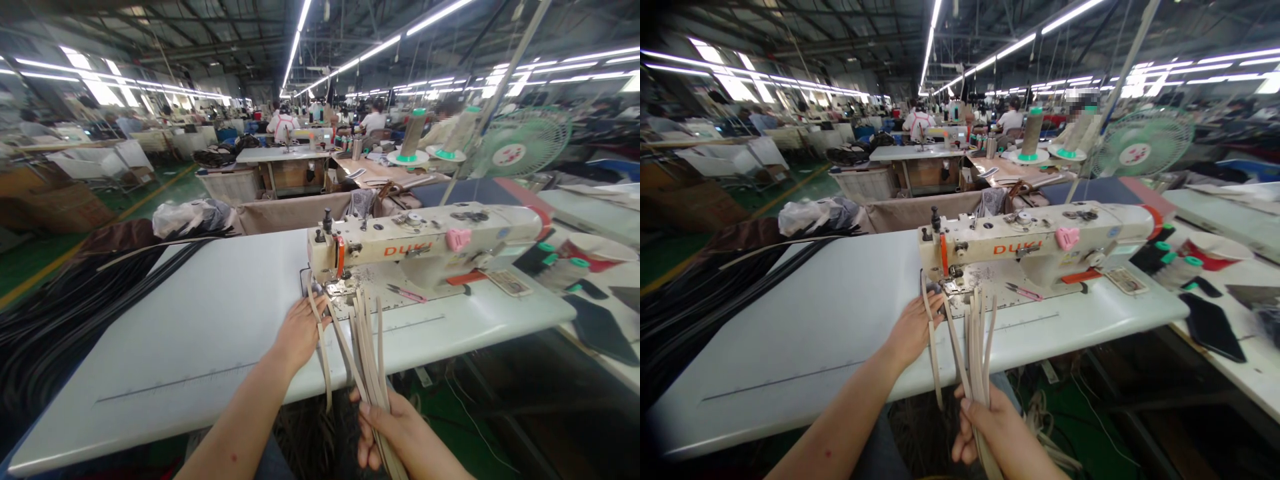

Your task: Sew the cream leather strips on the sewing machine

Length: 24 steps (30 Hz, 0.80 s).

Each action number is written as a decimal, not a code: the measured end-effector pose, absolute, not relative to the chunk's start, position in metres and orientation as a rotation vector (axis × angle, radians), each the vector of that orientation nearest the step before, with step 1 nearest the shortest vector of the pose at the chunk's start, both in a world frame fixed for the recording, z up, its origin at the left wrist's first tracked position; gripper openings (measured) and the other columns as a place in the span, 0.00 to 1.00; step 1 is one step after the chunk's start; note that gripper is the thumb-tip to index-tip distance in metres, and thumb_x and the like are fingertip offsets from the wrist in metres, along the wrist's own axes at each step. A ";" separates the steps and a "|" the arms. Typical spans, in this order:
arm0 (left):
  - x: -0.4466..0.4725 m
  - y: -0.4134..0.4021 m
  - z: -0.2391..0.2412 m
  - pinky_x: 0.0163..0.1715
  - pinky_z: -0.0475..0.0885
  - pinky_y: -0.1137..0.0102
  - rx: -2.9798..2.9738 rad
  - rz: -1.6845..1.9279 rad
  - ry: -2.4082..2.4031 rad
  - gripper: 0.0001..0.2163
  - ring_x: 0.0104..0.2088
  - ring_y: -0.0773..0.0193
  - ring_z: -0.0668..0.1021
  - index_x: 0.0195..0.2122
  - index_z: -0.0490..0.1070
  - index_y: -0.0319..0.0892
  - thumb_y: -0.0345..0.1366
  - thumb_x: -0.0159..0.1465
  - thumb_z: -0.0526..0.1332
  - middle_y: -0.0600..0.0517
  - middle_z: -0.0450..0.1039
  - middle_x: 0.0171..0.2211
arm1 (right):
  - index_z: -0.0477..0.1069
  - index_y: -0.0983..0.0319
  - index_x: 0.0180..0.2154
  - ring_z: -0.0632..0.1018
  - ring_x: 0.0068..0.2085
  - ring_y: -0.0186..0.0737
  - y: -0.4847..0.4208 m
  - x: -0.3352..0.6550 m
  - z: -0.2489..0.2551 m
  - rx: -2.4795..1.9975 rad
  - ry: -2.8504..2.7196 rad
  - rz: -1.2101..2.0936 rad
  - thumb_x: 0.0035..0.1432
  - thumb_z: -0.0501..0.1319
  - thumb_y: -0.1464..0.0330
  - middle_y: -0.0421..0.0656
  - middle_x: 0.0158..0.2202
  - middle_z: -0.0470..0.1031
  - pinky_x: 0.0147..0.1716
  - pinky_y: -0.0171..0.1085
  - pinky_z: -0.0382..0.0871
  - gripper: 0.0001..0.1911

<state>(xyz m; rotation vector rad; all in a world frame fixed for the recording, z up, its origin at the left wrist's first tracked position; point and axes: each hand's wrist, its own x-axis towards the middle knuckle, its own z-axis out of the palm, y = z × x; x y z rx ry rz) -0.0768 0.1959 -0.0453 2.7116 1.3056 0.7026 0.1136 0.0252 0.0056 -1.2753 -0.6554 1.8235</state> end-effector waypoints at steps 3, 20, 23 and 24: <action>-0.077 0.197 -0.048 0.64 0.65 0.52 2.723 0.702 1.308 0.20 0.64 0.53 0.67 0.63 0.64 0.39 0.41 0.74 0.49 0.44 0.68 0.61 | 0.67 0.61 0.42 0.77 0.20 0.34 0.026 0.114 0.006 -1.266 -0.645 1.849 0.52 0.69 0.53 0.33 0.20 0.69 0.19 0.28 0.64 0.24; -0.077 0.198 -0.052 0.64 0.65 0.53 2.741 0.704 1.307 0.20 0.64 0.54 0.68 0.62 0.65 0.39 0.41 0.75 0.47 0.44 0.68 0.61 | 0.67 0.62 0.43 0.78 0.21 0.34 0.026 0.117 0.003 -1.274 -0.678 1.879 0.52 0.69 0.53 0.33 0.21 0.69 0.18 0.28 0.63 0.25; -0.077 0.198 -0.050 0.63 0.65 0.52 2.729 0.683 1.320 0.20 0.64 0.53 0.68 0.63 0.64 0.39 0.42 0.75 0.47 0.44 0.67 0.62 | 0.66 0.62 0.43 0.78 0.20 0.34 0.025 0.117 0.003 -1.271 -0.666 1.875 0.52 0.69 0.53 0.33 0.21 0.69 0.18 0.28 0.62 0.25; -0.077 0.198 -0.049 0.63 0.65 0.52 2.724 0.682 1.323 0.20 0.64 0.53 0.67 0.63 0.64 0.39 0.42 0.75 0.47 0.44 0.67 0.62 | 0.67 0.62 0.43 0.78 0.20 0.34 0.025 0.117 0.003 -1.269 -0.662 1.875 0.52 0.69 0.53 0.33 0.21 0.69 0.18 0.28 0.62 0.25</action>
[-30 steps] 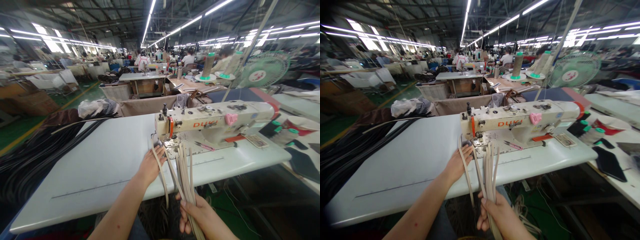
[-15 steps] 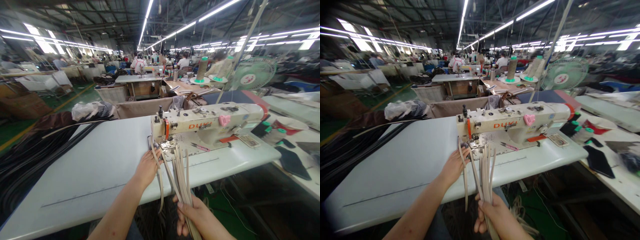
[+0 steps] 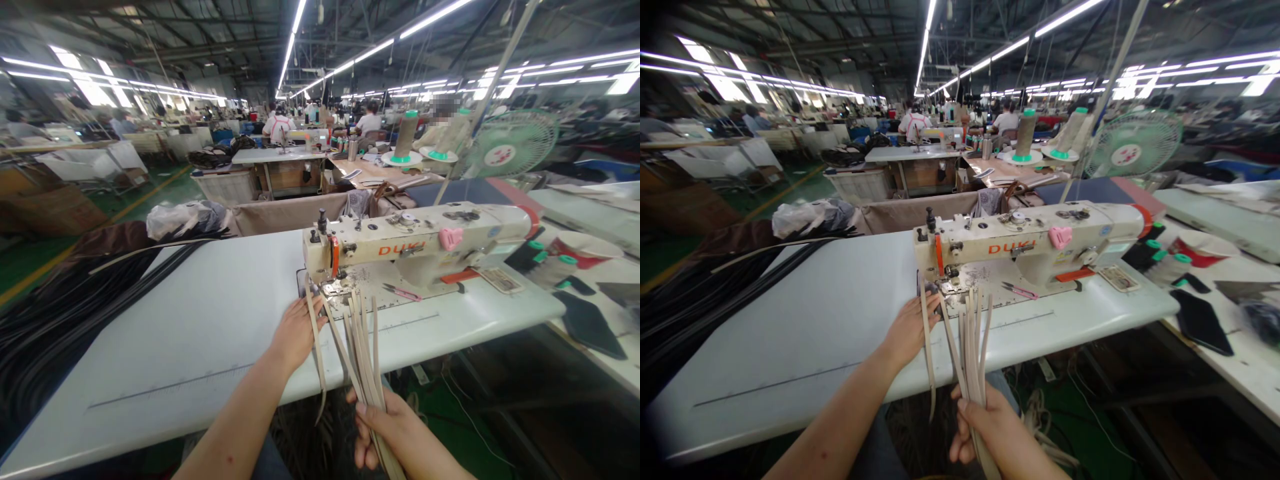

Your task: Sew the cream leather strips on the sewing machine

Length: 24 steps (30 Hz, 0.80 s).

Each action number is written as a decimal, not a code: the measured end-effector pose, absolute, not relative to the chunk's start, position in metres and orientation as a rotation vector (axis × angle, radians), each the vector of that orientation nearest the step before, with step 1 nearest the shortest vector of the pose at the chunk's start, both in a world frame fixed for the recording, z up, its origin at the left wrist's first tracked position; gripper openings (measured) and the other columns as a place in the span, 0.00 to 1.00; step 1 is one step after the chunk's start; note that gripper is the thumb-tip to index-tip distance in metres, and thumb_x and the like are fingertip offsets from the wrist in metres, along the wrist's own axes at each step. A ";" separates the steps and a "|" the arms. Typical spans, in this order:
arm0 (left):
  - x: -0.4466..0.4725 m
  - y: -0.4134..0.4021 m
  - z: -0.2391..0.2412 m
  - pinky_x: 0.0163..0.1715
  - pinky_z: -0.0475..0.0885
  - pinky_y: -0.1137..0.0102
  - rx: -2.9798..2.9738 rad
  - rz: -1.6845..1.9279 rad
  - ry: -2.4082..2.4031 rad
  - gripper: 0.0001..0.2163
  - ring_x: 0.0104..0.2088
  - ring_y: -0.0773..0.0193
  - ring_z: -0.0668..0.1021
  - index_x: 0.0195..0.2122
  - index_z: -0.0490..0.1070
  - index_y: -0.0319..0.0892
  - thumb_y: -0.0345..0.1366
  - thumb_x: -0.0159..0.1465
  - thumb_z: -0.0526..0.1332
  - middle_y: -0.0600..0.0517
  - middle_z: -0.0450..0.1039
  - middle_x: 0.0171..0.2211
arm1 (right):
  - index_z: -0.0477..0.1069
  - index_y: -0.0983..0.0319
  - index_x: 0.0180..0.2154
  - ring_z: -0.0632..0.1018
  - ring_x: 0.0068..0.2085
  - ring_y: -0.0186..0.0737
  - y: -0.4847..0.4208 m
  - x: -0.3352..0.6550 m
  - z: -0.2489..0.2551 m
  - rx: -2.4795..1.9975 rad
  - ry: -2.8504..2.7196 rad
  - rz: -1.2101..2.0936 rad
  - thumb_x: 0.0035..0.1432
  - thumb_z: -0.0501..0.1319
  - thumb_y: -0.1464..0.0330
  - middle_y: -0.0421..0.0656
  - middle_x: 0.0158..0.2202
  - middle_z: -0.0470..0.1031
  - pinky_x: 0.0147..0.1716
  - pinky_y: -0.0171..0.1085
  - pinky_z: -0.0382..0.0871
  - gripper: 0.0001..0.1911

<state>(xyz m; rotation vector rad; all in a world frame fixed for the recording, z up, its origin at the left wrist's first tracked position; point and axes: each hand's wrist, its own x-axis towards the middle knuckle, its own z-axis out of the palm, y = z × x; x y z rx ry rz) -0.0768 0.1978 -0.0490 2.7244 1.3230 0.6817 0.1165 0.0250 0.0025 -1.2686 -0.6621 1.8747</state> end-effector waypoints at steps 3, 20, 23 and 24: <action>-0.077 0.197 -0.048 0.63 0.65 0.52 2.711 0.689 1.329 0.20 0.64 0.53 0.67 0.63 0.63 0.40 0.42 0.75 0.47 0.44 0.67 0.62 | 0.67 0.61 0.42 0.78 0.21 0.34 0.024 0.117 0.002 -1.266 -0.654 1.884 0.52 0.69 0.52 0.32 0.21 0.68 0.19 0.28 0.62 0.25; -0.077 0.195 -0.044 0.64 0.64 0.53 2.724 0.660 1.305 0.20 0.65 0.53 0.66 0.62 0.64 0.38 0.41 0.75 0.47 0.44 0.66 0.63 | 0.69 0.62 0.43 0.77 0.20 0.34 0.022 0.115 -0.004 -1.296 -0.641 1.846 0.51 0.70 0.52 0.33 0.20 0.68 0.19 0.29 0.63 0.25; -0.076 0.195 -0.044 0.64 0.63 0.53 2.717 0.680 1.306 0.19 0.64 0.54 0.66 0.62 0.65 0.39 0.40 0.75 0.47 0.44 0.67 0.62 | 0.69 0.62 0.42 0.77 0.20 0.34 0.022 0.115 -0.003 -1.283 -0.647 1.848 0.51 0.69 0.53 0.33 0.20 0.69 0.19 0.29 0.63 0.24; -0.076 0.195 -0.045 0.64 0.63 0.53 2.717 0.687 1.309 0.19 0.64 0.54 0.67 0.62 0.65 0.39 0.40 0.75 0.47 0.44 0.67 0.62 | 0.69 0.62 0.42 0.77 0.20 0.34 0.022 0.115 -0.002 -1.278 -0.649 1.850 0.51 0.69 0.53 0.33 0.20 0.69 0.19 0.29 0.63 0.24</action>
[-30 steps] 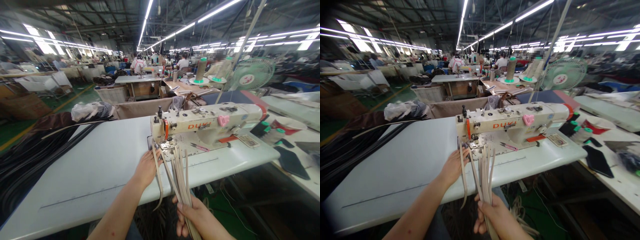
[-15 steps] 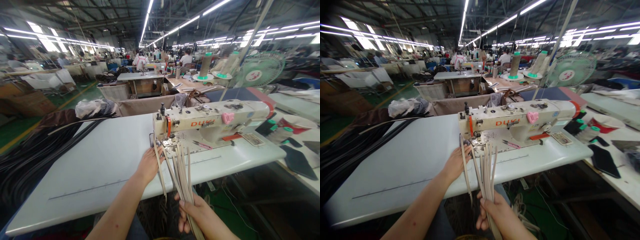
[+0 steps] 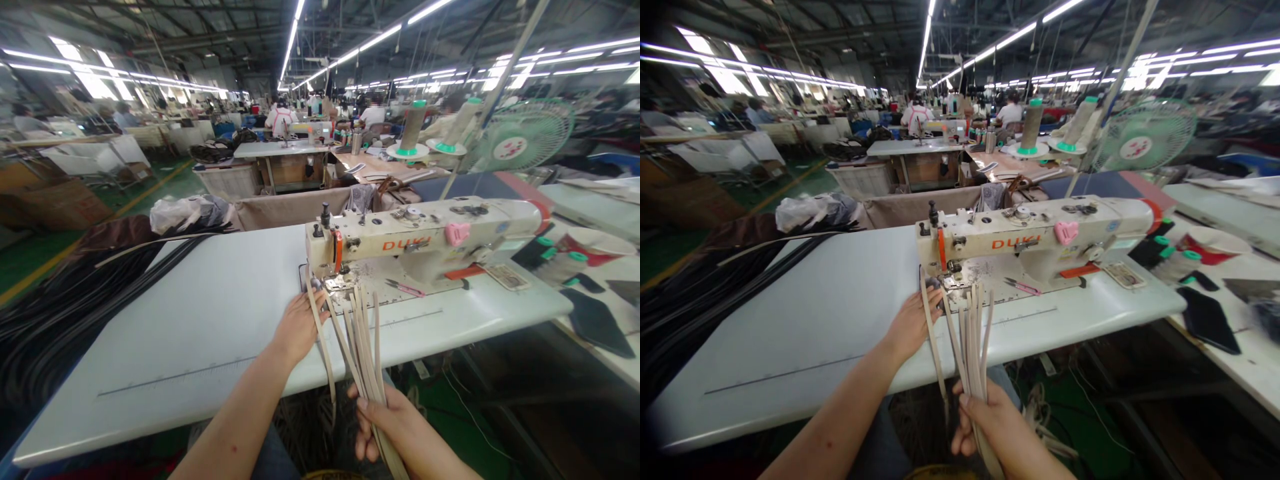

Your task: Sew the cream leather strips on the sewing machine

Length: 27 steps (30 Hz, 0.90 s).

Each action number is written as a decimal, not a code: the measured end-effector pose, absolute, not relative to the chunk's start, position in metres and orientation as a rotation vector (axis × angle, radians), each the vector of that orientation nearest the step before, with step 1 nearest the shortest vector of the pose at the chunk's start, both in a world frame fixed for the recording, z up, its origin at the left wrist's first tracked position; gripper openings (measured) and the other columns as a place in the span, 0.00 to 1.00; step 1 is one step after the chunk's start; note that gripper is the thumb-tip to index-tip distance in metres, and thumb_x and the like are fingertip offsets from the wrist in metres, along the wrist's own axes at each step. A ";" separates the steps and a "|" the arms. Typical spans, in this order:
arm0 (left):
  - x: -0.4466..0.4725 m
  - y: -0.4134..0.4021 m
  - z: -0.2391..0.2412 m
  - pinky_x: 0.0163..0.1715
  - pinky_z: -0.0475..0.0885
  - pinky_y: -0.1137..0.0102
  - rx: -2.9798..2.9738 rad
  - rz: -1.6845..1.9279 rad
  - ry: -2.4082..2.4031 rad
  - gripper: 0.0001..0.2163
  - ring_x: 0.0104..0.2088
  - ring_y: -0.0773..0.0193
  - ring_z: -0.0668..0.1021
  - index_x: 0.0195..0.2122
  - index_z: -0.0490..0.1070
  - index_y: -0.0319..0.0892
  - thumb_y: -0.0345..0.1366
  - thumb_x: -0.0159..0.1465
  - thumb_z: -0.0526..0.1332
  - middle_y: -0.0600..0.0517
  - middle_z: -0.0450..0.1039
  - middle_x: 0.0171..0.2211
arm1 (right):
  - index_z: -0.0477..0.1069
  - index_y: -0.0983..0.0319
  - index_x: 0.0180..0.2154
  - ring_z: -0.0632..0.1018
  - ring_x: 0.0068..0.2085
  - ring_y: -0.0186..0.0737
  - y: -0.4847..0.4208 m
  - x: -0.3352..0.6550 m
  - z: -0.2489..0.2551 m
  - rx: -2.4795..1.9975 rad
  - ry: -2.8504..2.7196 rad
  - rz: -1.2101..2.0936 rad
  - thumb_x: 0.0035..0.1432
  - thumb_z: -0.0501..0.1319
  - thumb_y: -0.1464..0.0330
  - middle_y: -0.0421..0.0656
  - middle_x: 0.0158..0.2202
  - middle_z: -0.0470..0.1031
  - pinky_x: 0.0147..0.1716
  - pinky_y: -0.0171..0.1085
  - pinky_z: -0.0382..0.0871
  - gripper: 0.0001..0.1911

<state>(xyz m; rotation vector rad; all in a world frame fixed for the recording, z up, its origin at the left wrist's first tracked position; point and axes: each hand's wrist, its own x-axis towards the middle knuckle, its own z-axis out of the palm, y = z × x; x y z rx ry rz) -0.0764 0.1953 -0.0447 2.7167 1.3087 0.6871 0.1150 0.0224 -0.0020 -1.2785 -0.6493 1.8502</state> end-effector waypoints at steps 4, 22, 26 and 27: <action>-0.077 0.197 -0.046 0.64 0.64 0.53 2.729 0.692 1.302 0.20 0.64 0.53 0.67 0.63 0.64 0.39 0.41 0.75 0.47 0.45 0.67 0.62 | 0.69 0.62 0.42 0.77 0.20 0.34 0.022 0.115 0.001 -1.276 -0.654 1.869 0.51 0.70 0.52 0.33 0.20 0.69 0.20 0.29 0.63 0.25; -0.077 0.197 -0.048 0.64 0.64 0.53 2.733 0.705 1.294 0.20 0.64 0.54 0.67 0.63 0.64 0.40 0.40 0.75 0.48 0.44 0.68 0.61 | 0.67 0.63 0.43 0.77 0.20 0.33 0.022 0.116 -0.005 -1.263 -0.641 1.871 0.54 0.68 0.55 0.32 0.20 0.68 0.19 0.28 0.63 0.22; -0.077 0.196 -0.046 0.64 0.64 0.53 2.738 0.701 1.299 0.19 0.64 0.54 0.67 0.63 0.64 0.40 0.40 0.75 0.47 0.44 0.67 0.62 | 0.67 0.62 0.43 0.78 0.21 0.33 0.023 0.116 -0.005 -1.258 -0.649 1.880 0.55 0.67 0.56 0.32 0.20 0.68 0.20 0.27 0.63 0.21; -0.077 0.196 -0.046 0.64 0.64 0.53 2.739 0.701 1.302 0.19 0.64 0.54 0.67 0.63 0.64 0.39 0.40 0.75 0.48 0.44 0.67 0.62 | 0.67 0.62 0.43 0.78 0.21 0.33 0.024 0.116 -0.005 -1.260 -0.648 1.878 0.55 0.67 0.56 0.32 0.20 0.68 0.19 0.28 0.63 0.21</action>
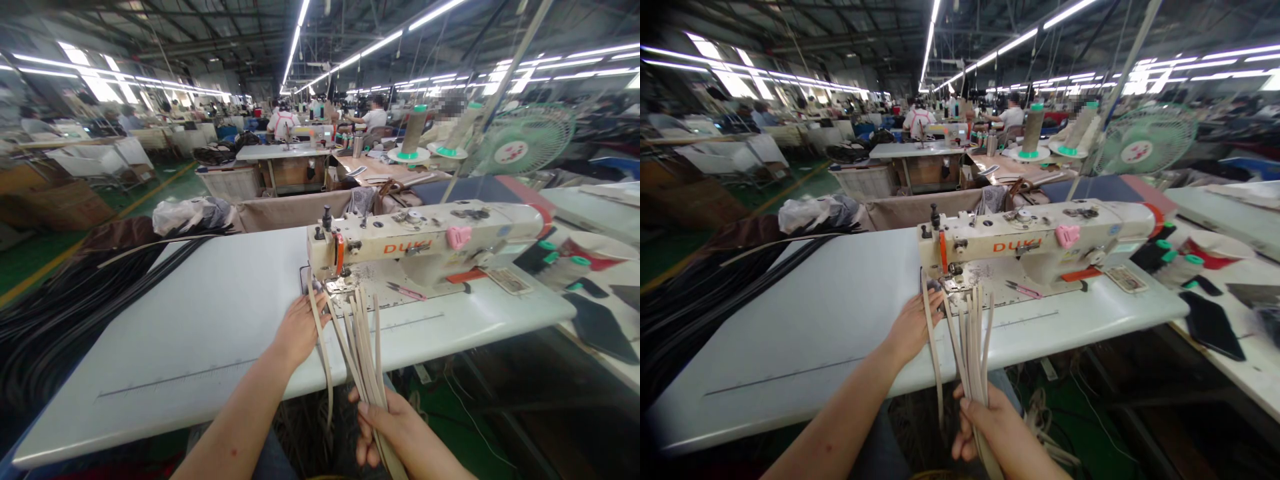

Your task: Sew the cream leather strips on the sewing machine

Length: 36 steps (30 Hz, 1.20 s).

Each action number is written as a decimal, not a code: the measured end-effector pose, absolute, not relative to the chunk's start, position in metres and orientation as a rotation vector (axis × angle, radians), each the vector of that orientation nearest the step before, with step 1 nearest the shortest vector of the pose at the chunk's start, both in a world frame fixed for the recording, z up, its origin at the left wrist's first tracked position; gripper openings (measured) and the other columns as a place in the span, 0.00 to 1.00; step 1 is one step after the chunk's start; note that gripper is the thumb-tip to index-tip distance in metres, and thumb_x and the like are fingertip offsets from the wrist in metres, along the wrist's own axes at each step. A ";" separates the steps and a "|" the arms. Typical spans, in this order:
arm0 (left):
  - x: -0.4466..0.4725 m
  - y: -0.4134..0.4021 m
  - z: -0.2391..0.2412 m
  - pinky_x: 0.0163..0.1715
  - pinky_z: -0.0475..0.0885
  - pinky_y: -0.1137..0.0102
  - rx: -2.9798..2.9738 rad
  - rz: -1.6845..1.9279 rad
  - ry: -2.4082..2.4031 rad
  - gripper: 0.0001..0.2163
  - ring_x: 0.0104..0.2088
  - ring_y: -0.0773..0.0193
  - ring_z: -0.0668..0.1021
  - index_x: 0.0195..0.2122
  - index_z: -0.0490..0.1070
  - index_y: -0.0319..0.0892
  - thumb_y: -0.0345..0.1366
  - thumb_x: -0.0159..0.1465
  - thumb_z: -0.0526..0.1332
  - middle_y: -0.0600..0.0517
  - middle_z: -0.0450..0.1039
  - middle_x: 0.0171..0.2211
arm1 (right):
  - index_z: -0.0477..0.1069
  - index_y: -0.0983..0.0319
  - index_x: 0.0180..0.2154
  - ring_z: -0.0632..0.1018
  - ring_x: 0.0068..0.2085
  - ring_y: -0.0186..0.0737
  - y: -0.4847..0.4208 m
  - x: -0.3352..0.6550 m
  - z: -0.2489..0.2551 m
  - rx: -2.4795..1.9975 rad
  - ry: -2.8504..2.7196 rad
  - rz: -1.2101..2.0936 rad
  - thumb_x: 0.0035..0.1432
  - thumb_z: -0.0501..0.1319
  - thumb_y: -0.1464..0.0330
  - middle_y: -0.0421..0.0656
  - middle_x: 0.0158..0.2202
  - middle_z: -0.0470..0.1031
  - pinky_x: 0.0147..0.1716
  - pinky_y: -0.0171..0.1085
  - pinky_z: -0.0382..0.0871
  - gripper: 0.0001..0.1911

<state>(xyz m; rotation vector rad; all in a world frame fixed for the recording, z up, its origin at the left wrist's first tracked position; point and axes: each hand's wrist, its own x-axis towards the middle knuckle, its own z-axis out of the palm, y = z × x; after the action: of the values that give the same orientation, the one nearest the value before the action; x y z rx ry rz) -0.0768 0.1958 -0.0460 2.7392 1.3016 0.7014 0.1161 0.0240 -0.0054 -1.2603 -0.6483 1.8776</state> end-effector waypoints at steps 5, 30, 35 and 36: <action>-0.077 0.196 -0.045 0.64 0.64 0.53 2.748 0.699 1.298 0.20 0.65 0.54 0.66 0.63 0.63 0.39 0.41 0.75 0.47 0.44 0.67 0.62 | 0.67 0.62 0.43 0.78 0.20 0.33 0.025 0.116 -0.005 -1.263 -0.637 1.873 0.54 0.68 0.55 0.32 0.20 0.68 0.19 0.28 0.62 0.21; -0.077 0.196 -0.046 0.64 0.64 0.53 2.751 0.716 1.294 0.19 0.65 0.54 0.66 0.62 0.64 0.39 0.40 0.75 0.47 0.43 0.67 0.62 | 0.68 0.62 0.42 0.77 0.20 0.33 0.024 0.115 -0.006 -1.277 -0.644 1.878 0.52 0.69 0.53 0.32 0.20 0.69 0.19 0.28 0.62 0.24; -0.076 0.196 -0.046 0.64 0.64 0.54 2.756 0.696 1.300 0.20 0.64 0.54 0.67 0.62 0.65 0.38 0.41 0.75 0.47 0.44 0.67 0.62 | 0.67 0.62 0.43 0.78 0.21 0.33 0.025 0.116 -0.003 -1.293 -0.662 1.891 0.53 0.69 0.54 0.32 0.20 0.69 0.20 0.28 0.63 0.24; -0.076 0.196 -0.046 0.64 0.64 0.54 2.756 0.691 1.304 0.20 0.65 0.55 0.67 0.62 0.64 0.38 0.41 0.75 0.47 0.44 0.67 0.62 | 0.67 0.62 0.43 0.78 0.21 0.33 0.025 0.116 -0.003 -1.299 -0.664 1.893 0.53 0.69 0.54 0.32 0.20 0.69 0.20 0.28 0.63 0.24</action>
<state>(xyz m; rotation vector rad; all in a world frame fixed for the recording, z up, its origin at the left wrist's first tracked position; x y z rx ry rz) -0.0759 0.1962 -0.0459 2.7558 1.3037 0.6911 0.1163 0.0251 -0.0028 -1.2993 -0.6640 1.8926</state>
